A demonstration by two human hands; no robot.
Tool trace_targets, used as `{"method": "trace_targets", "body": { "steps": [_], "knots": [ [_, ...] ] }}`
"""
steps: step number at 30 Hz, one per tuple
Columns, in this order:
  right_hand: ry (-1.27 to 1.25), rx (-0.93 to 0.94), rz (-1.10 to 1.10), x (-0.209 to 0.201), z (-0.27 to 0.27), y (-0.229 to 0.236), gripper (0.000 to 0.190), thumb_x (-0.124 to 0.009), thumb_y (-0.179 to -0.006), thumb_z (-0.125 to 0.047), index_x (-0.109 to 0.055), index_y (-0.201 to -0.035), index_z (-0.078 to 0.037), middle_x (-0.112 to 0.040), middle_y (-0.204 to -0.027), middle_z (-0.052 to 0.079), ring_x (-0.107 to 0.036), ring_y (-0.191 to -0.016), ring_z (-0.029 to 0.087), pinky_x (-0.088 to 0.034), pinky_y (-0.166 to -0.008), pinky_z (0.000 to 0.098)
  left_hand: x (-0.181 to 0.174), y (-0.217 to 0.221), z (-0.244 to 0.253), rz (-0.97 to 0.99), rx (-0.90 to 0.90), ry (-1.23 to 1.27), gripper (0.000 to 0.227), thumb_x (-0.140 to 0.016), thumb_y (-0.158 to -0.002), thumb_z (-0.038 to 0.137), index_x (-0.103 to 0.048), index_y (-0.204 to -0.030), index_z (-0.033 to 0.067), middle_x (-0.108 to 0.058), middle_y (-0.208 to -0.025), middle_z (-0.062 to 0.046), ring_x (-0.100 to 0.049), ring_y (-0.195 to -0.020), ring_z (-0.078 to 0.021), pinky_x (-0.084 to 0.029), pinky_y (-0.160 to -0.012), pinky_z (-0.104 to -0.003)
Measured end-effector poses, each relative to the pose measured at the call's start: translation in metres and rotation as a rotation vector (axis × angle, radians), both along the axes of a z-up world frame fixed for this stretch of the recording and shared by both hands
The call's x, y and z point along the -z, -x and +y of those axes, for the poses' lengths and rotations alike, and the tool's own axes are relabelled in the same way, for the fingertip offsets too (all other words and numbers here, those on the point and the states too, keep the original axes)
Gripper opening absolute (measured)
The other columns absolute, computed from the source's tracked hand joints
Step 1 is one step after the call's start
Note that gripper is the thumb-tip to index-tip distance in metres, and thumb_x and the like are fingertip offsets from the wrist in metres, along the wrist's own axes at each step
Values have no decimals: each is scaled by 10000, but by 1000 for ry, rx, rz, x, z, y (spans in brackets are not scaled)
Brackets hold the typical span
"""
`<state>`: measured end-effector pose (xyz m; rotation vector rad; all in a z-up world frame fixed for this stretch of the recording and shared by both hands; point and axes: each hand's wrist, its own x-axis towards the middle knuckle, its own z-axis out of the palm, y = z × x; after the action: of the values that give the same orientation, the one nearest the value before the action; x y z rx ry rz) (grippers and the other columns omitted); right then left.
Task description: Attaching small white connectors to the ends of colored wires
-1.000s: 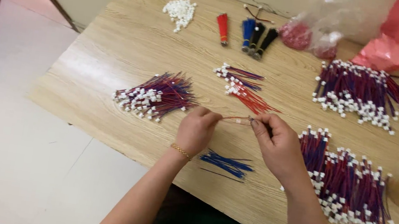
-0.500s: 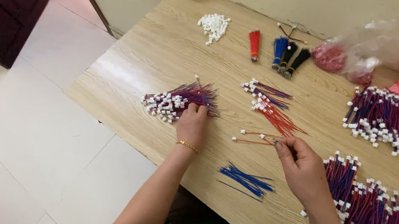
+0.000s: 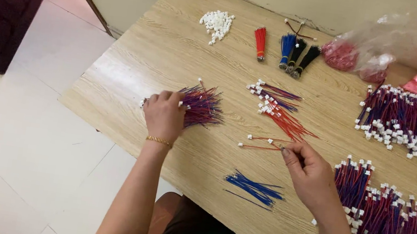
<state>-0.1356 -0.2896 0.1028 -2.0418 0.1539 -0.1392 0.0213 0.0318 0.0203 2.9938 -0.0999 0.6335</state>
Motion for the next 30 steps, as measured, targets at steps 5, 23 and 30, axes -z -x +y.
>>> {"method": "trace_targets", "body": {
  "steps": [5,23,30],
  "knots": [
    [-6,-2,4,4,-3,-3,161,-619,-941,-181,-700,-910,-46,-666,-734,134,-613,-808,199,-494,-799,390,22,-75,-11,10,180,26,197,-681,-816,250,-696,-995,330,-645,-959,12,-652,-907,-255,-538,-724,-383],
    [0,-5,-79,5,-7,-4,104,-615,-940,-107,-700,-970,-55,-707,-825,140,-638,-911,178,-493,-888,410,10,-84,19,194,253,-307,95,-672,-815,407,-725,-886,370,-680,-875,55,-685,-833,-198,-530,-747,-384],
    [-118,40,-15,15,1,-2,94,-640,-918,-104,-694,-982,-62,-607,-727,34,-535,-740,120,-477,-696,287,4,-24,-48,104,510,206,181,-715,-805,126,-728,-978,179,-655,-913,-123,-674,-847,-350,-550,-706,-447]
  ]
}}
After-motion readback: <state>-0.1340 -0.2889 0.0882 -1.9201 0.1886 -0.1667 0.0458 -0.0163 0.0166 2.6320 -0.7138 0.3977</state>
